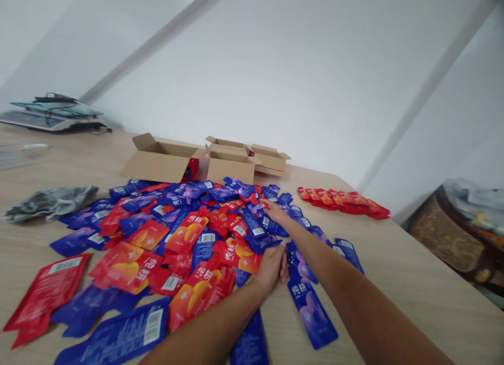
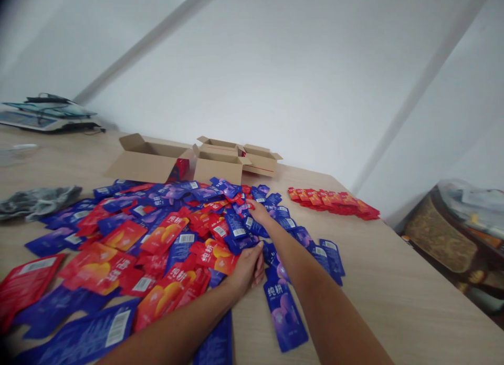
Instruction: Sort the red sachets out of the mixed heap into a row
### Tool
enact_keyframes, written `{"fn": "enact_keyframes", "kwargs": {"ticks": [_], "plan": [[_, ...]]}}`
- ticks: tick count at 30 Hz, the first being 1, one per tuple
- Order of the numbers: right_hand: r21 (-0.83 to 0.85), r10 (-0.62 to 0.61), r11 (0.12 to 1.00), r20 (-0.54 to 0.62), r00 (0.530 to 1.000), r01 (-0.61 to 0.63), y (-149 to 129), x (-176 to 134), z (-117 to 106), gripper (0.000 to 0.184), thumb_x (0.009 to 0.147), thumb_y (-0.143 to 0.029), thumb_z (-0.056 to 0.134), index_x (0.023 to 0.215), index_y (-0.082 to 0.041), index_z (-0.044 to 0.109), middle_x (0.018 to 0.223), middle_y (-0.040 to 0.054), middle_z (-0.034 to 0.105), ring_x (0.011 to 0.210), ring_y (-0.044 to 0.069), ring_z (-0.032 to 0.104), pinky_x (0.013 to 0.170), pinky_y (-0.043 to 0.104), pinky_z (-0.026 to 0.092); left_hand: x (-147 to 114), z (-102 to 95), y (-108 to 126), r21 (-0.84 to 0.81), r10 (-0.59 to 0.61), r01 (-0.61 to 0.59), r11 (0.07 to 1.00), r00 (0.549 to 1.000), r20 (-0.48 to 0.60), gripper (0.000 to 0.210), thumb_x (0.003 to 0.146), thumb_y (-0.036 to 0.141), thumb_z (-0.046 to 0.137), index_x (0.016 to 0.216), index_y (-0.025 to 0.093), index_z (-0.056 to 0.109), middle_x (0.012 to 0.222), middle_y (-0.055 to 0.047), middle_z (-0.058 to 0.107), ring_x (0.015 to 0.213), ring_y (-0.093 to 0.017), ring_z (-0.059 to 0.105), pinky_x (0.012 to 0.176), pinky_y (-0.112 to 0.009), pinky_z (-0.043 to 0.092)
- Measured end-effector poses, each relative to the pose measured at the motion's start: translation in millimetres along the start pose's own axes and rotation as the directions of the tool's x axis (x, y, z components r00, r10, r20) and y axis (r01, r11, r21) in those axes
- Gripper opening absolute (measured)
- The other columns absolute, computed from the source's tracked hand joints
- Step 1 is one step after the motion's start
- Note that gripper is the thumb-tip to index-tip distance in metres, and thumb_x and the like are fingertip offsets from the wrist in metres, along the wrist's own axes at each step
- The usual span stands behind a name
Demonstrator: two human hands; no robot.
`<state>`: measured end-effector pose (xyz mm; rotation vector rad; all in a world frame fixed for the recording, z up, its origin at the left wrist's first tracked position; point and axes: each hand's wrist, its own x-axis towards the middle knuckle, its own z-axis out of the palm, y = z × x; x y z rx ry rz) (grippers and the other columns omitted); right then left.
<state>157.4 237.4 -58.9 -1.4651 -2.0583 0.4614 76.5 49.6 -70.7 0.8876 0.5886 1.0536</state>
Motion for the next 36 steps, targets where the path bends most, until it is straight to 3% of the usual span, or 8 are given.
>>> {"fn": "enact_keyframes", "kwargs": {"ticks": [9, 14, 18, 21, 23, 27, 32, 36], "plan": [[-0.013, 0.021, 1.000, -0.231, 0.973, -0.025, -14.3, -16.1, -25.4, 0.034, 0.072, -0.007, 0.045, 0.092, -0.014, 0.072, 0.096, 0.0091, 0.069, 0.094, 0.021, 0.061, 0.089, 0.033, 0.044, 0.4, -3.2, -3.9, 0.010, 0.021, -0.021, 1.000, 1.000, 0.004, 0.055, 0.073, 0.068, 0.049, 0.047, 0.020, 0.039, 0.028, 0.008, 0.033, 0.021, -0.007, 0.033, 0.024, -0.018, 0.019], [-0.117, -0.228, 0.973, -0.354, 0.907, 0.199, -20.6, -79.3, -68.6, 0.018, 0.081, -0.018, 0.050, 0.085, -0.015, 0.067, 0.089, 0.0088, 0.063, 0.089, 0.021, 0.056, 0.085, 0.035, 0.044, 3.9, -3.2, -1.5, -0.003, 0.034, -0.034, 0.999, 0.999, -0.038, 0.053, 0.073, 0.068, 0.050, 0.061, 0.016, 0.051, 0.037, 0.005, 0.046, 0.027, -0.008, 0.043, 0.026, -0.017, 0.027], [-0.254, -0.479, 0.868, -0.201, 0.854, 0.427, -35.8, -148.5, -68.7, 0.020, 0.086, -0.015, 0.045, 0.093, -0.018, 0.064, 0.094, 0.0089, 0.062, 0.093, 0.021, 0.053, 0.084, 0.037, 0.044, 4.3, -1.6, 4.6, -0.155, 0.010, -0.011, 0.988, 1.000, -0.008, 0.054, 0.074, 0.066, 0.052, 0.093, 0.015, 0.057, 0.065, -0.003, 0.066, 0.045, -0.014, 0.061, 0.035, -0.020, 0.043], [-0.241, -0.579, 0.793, -0.010, 0.816, 0.560, -47.6, -190.3, -57.5, 0.023, 0.088, -0.017, 0.047, 0.104, -0.021, 0.061, 0.106, 0.0086, 0.061, 0.101, 0.021, 0.052, 0.089, 0.037, 0.043, 2.3, -1.6, 5.9, -0.237, 0.021, -0.027, 0.971, 0.999, -0.031, 0.041, 0.073, 0.054, 0.062, 0.084, 0.014, 0.059, 0.065, -0.002, 0.065, 0.050, -0.012, 0.062, 0.041, -0.018, 0.046], [-0.177, -0.529, 0.840, -0.059, 0.846, 0.513, -48.8, -206.7, -53.4, 0.024, 0.089, -0.019, 0.045, 0.109, -0.021, 0.058, 0.110, 0.0086, 0.060, 0.105, 0.020, 0.053, 0.092, 0.036, 0.042, 0.3, -1.5, 6.1, -0.233, 0.032, -0.047, 0.971, 0.997, -0.069, 0.035, 0.069, 0.045, 0.070, 0.078, 0.013, 0.059, 0.061, -0.001, 0.064, 0.048, -0.011, 0.060, 0.042, -0.018, 0.047], [-0.025, -0.135, 0.991, -0.342, 0.930, 0.134, -39.4, -215.4, -52.5, 0.024, 0.090, -0.032, 0.046, 0.107, -0.016, 0.053, 0.103, 0.0110, 0.061, 0.096, 0.021, 0.057, 0.081, 0.034, 0.046, -4.2, 0.8, 7.7, -0.073, 0.050, -0.051, 0.996, 0.999, -0.014, 0.039, 0.070, 0.048, 0.068, 0.081, 0.011, 0.061, 0.061, -0.006, 0.068, 0.047, -0.016, 0.063, 0.043, -0.025, 0.051], [0.208, 0.058, 0.977, -0.075, 0.995, -0.041, -39.9, -214.8, -45.2, 0.041, 0.095, -0.043, 0.027, 0.073, -0.020, 0.053, 0.058, 0.0000, 0.058, 0.053, 0.014, 0.055, 0.058, 0.026, 0.042, -7.3, 1.8, 5.6, 0.202, 0.017, -0.005, 0.979, 0.998, -0.058, 0.052, 0.075, 0.062, 0.055, 0.057, 0.013, 0.057, 0.038, -0.002, 0.056, 0.026, -0.010, 0.046, 0.028, -0.019, 0.034], [0.257, 0.086, 0.966, -0.221, 0.971, -0.027, -39.9, -213.9, -39.4, 0.040, 0.094, -0.047, 0.031, 0.065, -0.022, 0.046, 0.053, -0.0020, 0.050, 0.049, 0.013, 0.048, 0.054, 0.025, 0.036, -7.3, 0.6, 4.3, 0.185, -0.005, -0.001, 0.983, 0.999, 0.036, 0.048, 0.070, 0.058, 0.062, 0.058, 0.013, 0.058, 0.044, -0.001, 0.056, 0.030, -0.007, 0.045, 0.029, -0.016, 0.032]]}}
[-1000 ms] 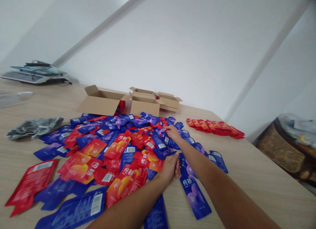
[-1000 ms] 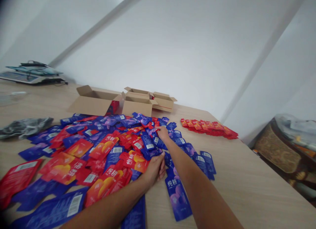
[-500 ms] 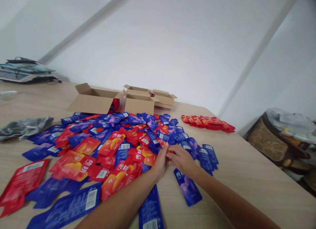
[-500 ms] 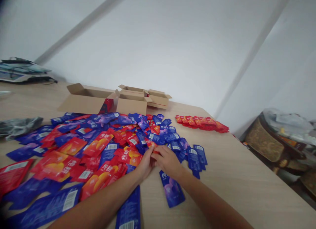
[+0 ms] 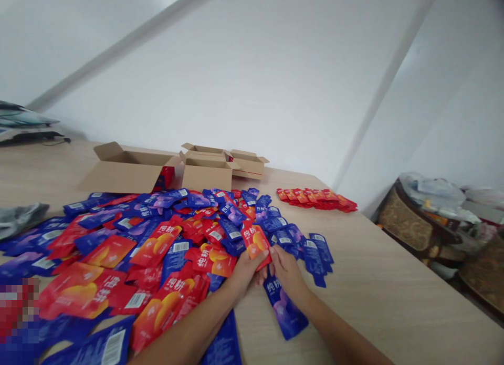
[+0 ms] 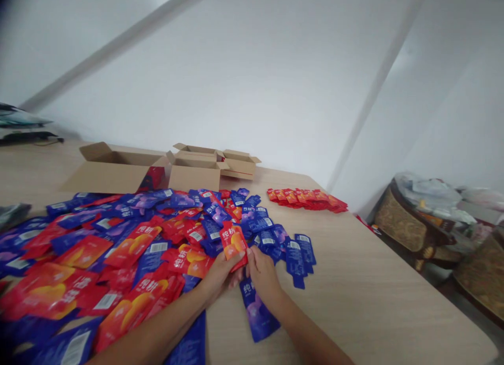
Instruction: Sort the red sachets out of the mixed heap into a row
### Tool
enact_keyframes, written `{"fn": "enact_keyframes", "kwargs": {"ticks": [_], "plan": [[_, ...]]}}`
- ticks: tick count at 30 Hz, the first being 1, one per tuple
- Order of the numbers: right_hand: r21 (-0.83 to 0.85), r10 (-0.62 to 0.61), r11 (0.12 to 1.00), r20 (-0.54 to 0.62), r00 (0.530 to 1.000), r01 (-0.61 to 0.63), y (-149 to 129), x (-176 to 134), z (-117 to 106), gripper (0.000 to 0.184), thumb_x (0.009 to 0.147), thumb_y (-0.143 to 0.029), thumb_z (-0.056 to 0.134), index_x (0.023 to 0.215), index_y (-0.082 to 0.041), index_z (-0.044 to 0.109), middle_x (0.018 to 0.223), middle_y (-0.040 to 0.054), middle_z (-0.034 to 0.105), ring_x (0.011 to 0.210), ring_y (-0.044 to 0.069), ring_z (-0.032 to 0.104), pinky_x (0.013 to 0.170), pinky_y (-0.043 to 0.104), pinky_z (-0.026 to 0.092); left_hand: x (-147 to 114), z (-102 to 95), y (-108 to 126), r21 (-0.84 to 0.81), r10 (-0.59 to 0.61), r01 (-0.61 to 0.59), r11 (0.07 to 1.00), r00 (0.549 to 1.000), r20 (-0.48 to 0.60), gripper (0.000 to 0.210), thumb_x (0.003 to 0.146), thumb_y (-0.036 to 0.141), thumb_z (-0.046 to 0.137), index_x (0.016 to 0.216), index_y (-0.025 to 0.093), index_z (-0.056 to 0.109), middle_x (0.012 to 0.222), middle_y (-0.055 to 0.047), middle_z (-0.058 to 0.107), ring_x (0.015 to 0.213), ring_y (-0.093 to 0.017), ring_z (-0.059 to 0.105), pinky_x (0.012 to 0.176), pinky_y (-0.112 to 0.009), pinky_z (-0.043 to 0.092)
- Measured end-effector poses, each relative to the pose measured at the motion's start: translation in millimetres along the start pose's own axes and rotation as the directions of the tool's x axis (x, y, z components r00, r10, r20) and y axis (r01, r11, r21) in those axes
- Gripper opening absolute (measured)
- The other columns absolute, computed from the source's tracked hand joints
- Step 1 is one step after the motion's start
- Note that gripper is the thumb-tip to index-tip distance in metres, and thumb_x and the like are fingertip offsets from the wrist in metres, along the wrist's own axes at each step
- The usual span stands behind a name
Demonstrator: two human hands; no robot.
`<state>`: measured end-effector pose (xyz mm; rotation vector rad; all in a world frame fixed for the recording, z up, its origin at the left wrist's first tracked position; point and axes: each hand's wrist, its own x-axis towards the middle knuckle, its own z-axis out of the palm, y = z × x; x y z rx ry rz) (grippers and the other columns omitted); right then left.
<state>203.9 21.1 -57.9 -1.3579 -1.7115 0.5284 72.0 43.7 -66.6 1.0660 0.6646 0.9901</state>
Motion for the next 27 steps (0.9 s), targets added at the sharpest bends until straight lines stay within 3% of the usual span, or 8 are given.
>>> {"fn": "enact_keyframes", "kwargs": {"ticks": [3, 8, 12, 15, 21, 27], "plan": [[0.097, 0.034, 0.995, -0.025, 0.999, -0.032, 7.7, -0.2, 2.8, 0.041, 0.092, -0.051, 0.034, 0.065, -0.022, 0.045, 0.054, -0.0017, 0.049, 0.050, 0.013, 0.047, 0.052, 0.025, 0.035, -0.6, 0.4, 2.4, -0.031, 0.023, -0.021, 0.999, 0.998, 0.063, 0.042, 0.069, 0.052, 0.068, 0.063, 0.012, 0.060, 0.054, -0.003, 0.061, 0.039, -0.007, 0.050, 0.033, -0.015, 0.034], [0.374, 0.160, 0.908, 0.107, 0.981, -0.189, 14.3, -0.3, 10.2, 0.041, 0.083, -0.060, 0.046, 0.069, -0.021, 0.046, 0.051, -0.0047, 0.046, 0.044, 0.010, 0.041, 0.044, 0.022, 0.031, 0.0, -2.1, 5.1, 0.083, -0.007, 0.002, 0.997, 0.998, 0.066, 0.043, 0.069, 0.053, 0.066, 0.059, 0.013, 0.057, 0.043, 0.002, 0.053, 0.028, -0.003, 0.036, 0.027, -0.014, 0.023], [0.481, 0.218, 0.842, 0.112, 0.970, -0.245, 11.8, 5.4, 8.6, 0.043, 0.075, -0.061, 0.054, 0.067, -0.020, 0.045, 0.044, -0.0084, 0.039, 0.037, 0.006, 0.031, 0.039, 0.020, 0.024, 1.6, -5.9, 4.7, 0.164, -0.095, 0.082, 0.983, 0.993, 0.073, 0.045, 0.074, 0.058, 0.058, 0.067, 0.014, 0.058, 0.035, 0.005, 0.047, 0.021, -0.004, 0.026, 0.023, -0.015, 0.016], [0.463, 0.237, 0.841, 0.152, 0.960, -0.281, 14.1, 9.9, 4.5, 0.045, 0.075, -0.063, 0.053, 0.066, -0.019, 0.045, 0.040, -0.0085, 0.040, 0.034, 0.005, 0.031, 0.037, 0.019, 0.023, 3.4, -5.9, 2.4, 0.151, -0.120, 0.105, 0.983, 0.989, 0.091, 0.044, 0.075, 0.057, 0.058, 0.069, 0.013, 0.059, 0.033, 0.006, 0.046, 0.021, -0.004, 0.025, 0.023, -0.015, 0.016], [0.416, 0.249, 0.830, 0.320, 0.914, -0.372, 17.8, 15.1, -5.3, 0.052, 0.073, -0.070, 0.048, 0.071, -0.018, 0.049, 0.044, -0.0047, 0.051, 0.033, 0.007, 0.039, 0.034, 0.019, 0.026, 9.6, -2.5, -5.3, -0.032, -0.096, 0.105, 0.994, 0.976, 0.196, 0.039, 0.069, 0.049, 0.067, 0.063, 0.011, 0.060, 0.049, -0.002, 0.059, 0.031, -0.004, 0.040, 0.030, -0.014, 0.025], [0.150, 0.148, 0.975, 0.103, 0.984, -0.162, 8.2, 8.8, -18.1, 0.045, 0.086, -0.057, 0.043, 0.063, -0.018, 0.051, 0.040, -0.0057, 0.045, 0.037, 0.006, 0.041, 0.042, 0.018, 0.031, 9.0, -6.0, -3.3, 0.068, -0.249, 0.241, 0.968, 0.954, 0.168, 0.038, 0.076, 0.051, 0.060, 0.079, 0.013, 0.061, 0.038, 0.003, 0.055, 0.023, -0.005, 0.035, 0.025, -0.013, 0.022]]}}
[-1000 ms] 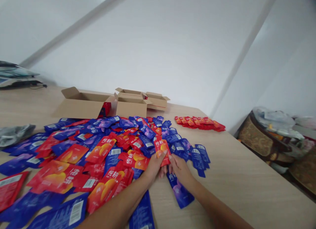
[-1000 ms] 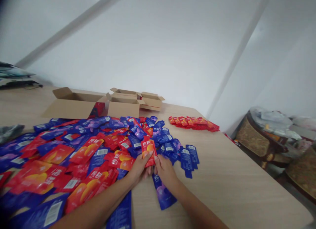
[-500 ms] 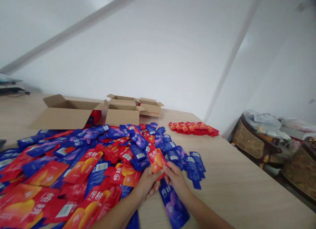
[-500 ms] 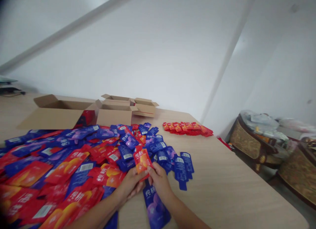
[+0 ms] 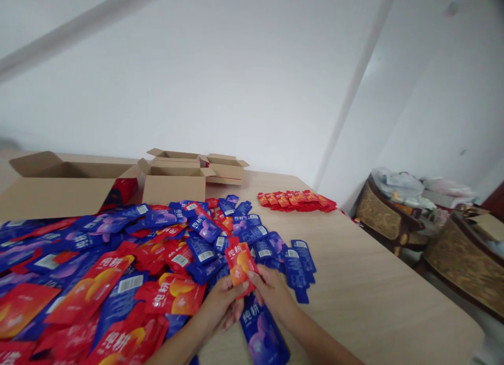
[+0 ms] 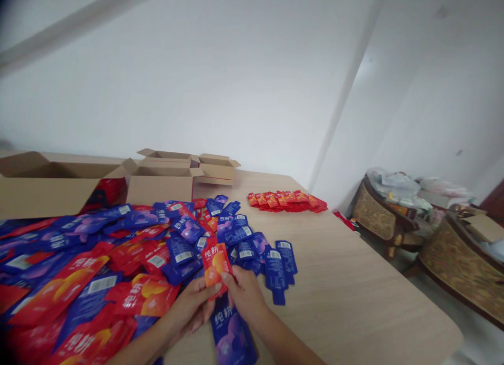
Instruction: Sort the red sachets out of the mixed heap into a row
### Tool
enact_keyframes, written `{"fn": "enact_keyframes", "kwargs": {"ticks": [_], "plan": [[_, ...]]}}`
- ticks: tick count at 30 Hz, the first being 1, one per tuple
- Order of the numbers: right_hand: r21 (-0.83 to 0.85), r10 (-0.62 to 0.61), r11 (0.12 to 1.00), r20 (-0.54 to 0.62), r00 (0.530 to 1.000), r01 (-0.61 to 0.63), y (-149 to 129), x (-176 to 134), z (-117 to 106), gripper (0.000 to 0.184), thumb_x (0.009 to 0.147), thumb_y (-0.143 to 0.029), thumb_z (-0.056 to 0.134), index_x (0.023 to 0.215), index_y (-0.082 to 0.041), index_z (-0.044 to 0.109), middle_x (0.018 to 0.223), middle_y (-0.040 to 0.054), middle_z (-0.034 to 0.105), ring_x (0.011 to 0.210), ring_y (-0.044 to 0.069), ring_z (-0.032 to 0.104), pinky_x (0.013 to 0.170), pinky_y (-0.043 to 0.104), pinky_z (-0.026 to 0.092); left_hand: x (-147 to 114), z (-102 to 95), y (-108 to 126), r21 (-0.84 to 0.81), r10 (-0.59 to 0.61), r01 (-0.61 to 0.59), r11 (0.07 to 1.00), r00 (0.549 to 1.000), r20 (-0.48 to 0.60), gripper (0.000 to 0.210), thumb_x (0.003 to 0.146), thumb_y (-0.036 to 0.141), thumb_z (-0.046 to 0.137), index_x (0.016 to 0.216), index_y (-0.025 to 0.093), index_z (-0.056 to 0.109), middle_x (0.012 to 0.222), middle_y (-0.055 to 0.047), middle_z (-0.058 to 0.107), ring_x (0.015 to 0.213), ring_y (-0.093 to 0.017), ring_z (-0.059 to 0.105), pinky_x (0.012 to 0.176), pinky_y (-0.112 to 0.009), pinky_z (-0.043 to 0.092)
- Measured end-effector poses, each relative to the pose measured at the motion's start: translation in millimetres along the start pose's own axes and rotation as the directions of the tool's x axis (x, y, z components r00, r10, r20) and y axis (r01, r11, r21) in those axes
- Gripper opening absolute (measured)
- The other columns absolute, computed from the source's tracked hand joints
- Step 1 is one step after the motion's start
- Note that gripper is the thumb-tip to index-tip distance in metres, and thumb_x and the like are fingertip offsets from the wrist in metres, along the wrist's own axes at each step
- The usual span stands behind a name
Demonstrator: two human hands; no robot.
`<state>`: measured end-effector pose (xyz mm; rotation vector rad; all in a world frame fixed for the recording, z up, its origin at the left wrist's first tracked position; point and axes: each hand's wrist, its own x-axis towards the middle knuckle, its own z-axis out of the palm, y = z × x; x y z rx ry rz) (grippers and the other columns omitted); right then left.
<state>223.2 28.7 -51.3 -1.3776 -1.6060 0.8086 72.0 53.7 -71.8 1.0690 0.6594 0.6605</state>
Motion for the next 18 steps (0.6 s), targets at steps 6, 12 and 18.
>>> {"fn": "enact_keyframes", "kwargs": {"ticks": [6, 12, 18], "plan": [[0.276, 0.142, 0.944, 0.159, 0.977, -0.182, 8.5, -1.4, 3.1, 0.050, 0.082, -0.066, 0.040, 0.079, -0.017, 0.052, 0.043, -0.0056, 0.051, 0.031, 0.006, 0.037, 0.033, 0.017, 0.025, 0.9, 0.2, 0.8, -0.001, 0.066, -0.066, 0.998, 0.997, 0.040, 0.039, 0.076, 0.051, 0.060, 0.071, 0.012, 0.060, 0.042, 0.000, 0.058, 0.025, -0.004, 0.037, 0.026, -0.014, 0.026], [0.386, 0.188, 0.898, 0.094, 0.978, -0.210, 17.2, 0.2, 1.1, 0.050, 0.078, -0.067, 0.045, 0.078, -0.017, 0.051, 0.044, -0.0042, 0.053, 0.032, 0.007, 0.041, 0.034, 0.018, 0.029, -3.4, 4.2, 7.3, -0.124, 0.105, -0.094, 0.988, 0.991, 0.084, 0.031, 0.078, 0.043, 0.059, 0.076, 0.012, 0.059, 0.052, -0.003, 0.063, 0.032, -0.006, 0.047, 0.030, -0.014, 0.030], [0.445, 0.191, 0.871, 0.084, 0.978, -0.208, 13.0, -2.3, -2.7, 0.047, 0.079, -0.064, 0.046, 0.080, -0.017, 0.052, 0.047, -0.0029, 0.055, 0.034, 0.008, 0.043, 0.034, 0.019, 0.028, -2.8, 3.4, 4.7, -0.141, 0.087, -0.075, 0.987, 0.993, 0.077, 0.029, 0.078, 0.043, 0.059, 0.076, 0.014, 0.055, 0.051, -0.002, 0.063, 0.031, -0.007, 0.048, 0.029, -0.014, 0.032]]}}
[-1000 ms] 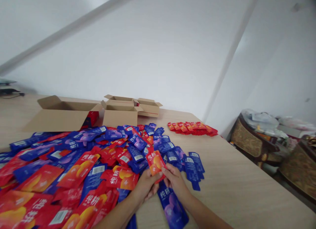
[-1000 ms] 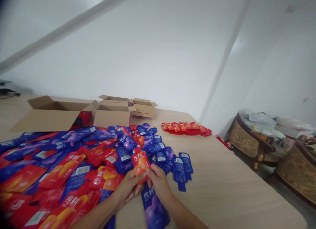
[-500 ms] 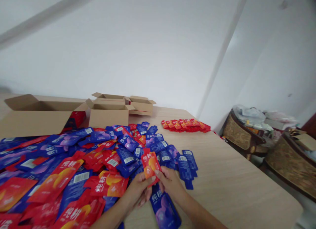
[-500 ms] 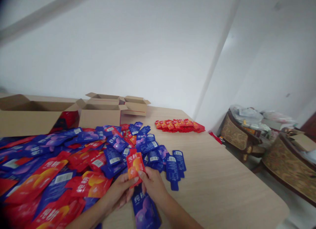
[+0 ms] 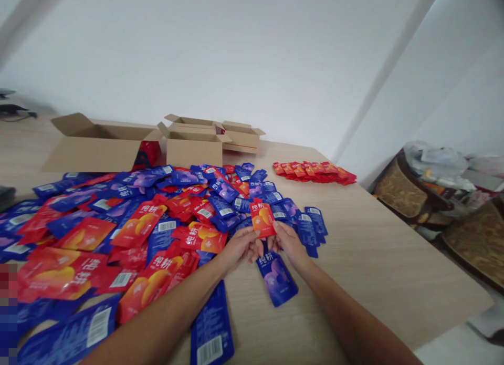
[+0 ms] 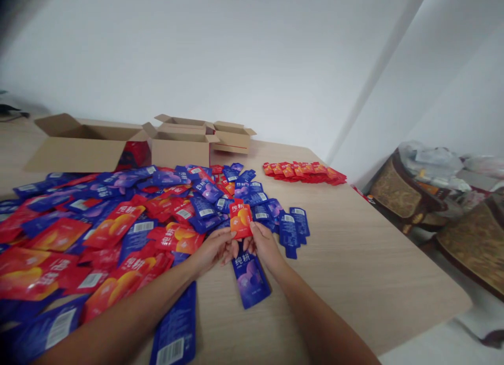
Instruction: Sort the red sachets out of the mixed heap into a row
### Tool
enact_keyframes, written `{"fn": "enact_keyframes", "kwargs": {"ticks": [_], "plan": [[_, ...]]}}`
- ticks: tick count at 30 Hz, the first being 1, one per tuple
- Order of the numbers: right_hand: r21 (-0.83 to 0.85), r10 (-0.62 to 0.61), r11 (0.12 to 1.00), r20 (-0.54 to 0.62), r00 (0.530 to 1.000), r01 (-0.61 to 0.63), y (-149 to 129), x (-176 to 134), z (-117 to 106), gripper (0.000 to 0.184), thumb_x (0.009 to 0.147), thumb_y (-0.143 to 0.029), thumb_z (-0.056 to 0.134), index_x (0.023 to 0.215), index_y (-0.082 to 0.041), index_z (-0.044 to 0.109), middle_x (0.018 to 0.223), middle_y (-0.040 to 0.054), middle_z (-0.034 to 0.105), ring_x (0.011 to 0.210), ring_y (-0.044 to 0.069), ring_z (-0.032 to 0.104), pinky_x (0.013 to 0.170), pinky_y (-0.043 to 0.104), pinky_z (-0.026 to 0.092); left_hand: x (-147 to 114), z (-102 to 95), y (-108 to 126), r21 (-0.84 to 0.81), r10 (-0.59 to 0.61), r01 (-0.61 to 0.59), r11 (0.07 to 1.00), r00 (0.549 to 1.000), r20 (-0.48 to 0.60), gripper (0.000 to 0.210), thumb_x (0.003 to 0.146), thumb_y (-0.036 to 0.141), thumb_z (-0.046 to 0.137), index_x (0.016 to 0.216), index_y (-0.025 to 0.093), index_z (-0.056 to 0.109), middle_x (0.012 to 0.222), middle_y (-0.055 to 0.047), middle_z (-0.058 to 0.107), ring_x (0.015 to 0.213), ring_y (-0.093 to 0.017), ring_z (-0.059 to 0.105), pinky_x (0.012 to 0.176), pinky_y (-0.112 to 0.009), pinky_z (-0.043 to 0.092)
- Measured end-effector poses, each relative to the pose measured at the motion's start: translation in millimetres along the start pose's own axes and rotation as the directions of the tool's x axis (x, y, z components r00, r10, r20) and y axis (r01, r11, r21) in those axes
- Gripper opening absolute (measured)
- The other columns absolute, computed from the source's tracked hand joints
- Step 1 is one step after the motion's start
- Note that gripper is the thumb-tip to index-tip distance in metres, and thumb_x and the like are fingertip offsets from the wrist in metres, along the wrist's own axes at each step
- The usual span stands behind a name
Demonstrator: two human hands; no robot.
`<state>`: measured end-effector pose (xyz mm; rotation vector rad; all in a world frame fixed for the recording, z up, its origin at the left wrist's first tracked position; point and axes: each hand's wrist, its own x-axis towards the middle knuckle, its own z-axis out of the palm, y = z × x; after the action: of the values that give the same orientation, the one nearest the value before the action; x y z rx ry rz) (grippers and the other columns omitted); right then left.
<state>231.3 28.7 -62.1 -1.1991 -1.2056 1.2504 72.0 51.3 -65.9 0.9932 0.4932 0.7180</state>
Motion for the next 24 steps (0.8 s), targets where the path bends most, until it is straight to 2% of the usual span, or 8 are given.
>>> {"fn": "enact_keyframes", "kwargs": {"ticks": [7, 14, 19, 24], "plan": [[0.015, 0.046, 0.999, 0.024, 0.999, -0.046, -5.2, -1.3, -1.4, 0.042, 0.079, -0.059, 0.050, 0.076, -0.017, 0.053, 0.046, -0.0022, 0.057, 0.032, 0.008, 0.044, 0.033, 0.019, 0.028, -0.4, -3.3, -1.0, -0.010, -0.028, 0.028, 1.000, 1.000, 0.000, 0.028, 0.079, 0.041, 0.057, 0.075, 0.013, 0.056, 0.051, -0.003, 0.064, 0.030, -0.007, 0.047, 0.028, -0.014, 0.031], [0.030, 0.070, 0.997, 0.144, 0.987, -0.075, -5.7, -1.7, -2.4, 0.038, 0.076, -0.054, 0.057, 0.079, -0.016, 0.053, 0.051, -0.0005, 0.061, 0.034, 0.007, 0.045, 0.033, 0.017, 0.027, -1.6, -1.0, 0.5, 0.010, -0.007, 0.008, 1.000, 1.000, -0.030, 0.025, 0.078, 0.039, 0.059, 0.072, 0.015, 0.053, 0.046, 0.000, 0.062, 0.027, -0.005, 0.043, 0.027, -0.012, 0.027], [-0.014, 0.054, 0.998, 0.130, 0.990, -0.053, -3.3, -3.0, -2.6, 0.040, 0.078, -0.055, 0.055, 0.086, -0.016, 0.053, 0.049, -0.0034, 0.058, 0.032, 0.006, 0.043, 0.032, 0.016, 0.025, -1.5, 0.9, 1.8, 0.056, -0.018, 0.018, 0.998, 1.000, -0.012, 0.030, 0.076, 0.042, 0.062, 0.075, 0.013, 0.058, 0.052, -0.002, 0.063, 0.032, -0.007, 0.049, 0.030, -0.015, 0.032], [-0.103, 0.034, 0.994, 0.125, 0.992, -0.021, 1.7, -4.8, 1.3, 0.042, 0.081, -0.056, 0.051, 0.092, -0.015, 0.054, 0.046, -0.0049, 0.054, 0.030, 0.006, 0.038, 0.031, 0.016, 0.024, -0.3, -2.2, -1.1, 0.120, 0.040, -0.038, 0.992, 0.999, -0.017, 0.032, 0.074, 0.042, 0.066, 0.073, 0.011, 0.059, 0.049, 0.001, 0.060, 0.030, -0.004, 0.042, 0.029, -0.014, 0.030]]}}
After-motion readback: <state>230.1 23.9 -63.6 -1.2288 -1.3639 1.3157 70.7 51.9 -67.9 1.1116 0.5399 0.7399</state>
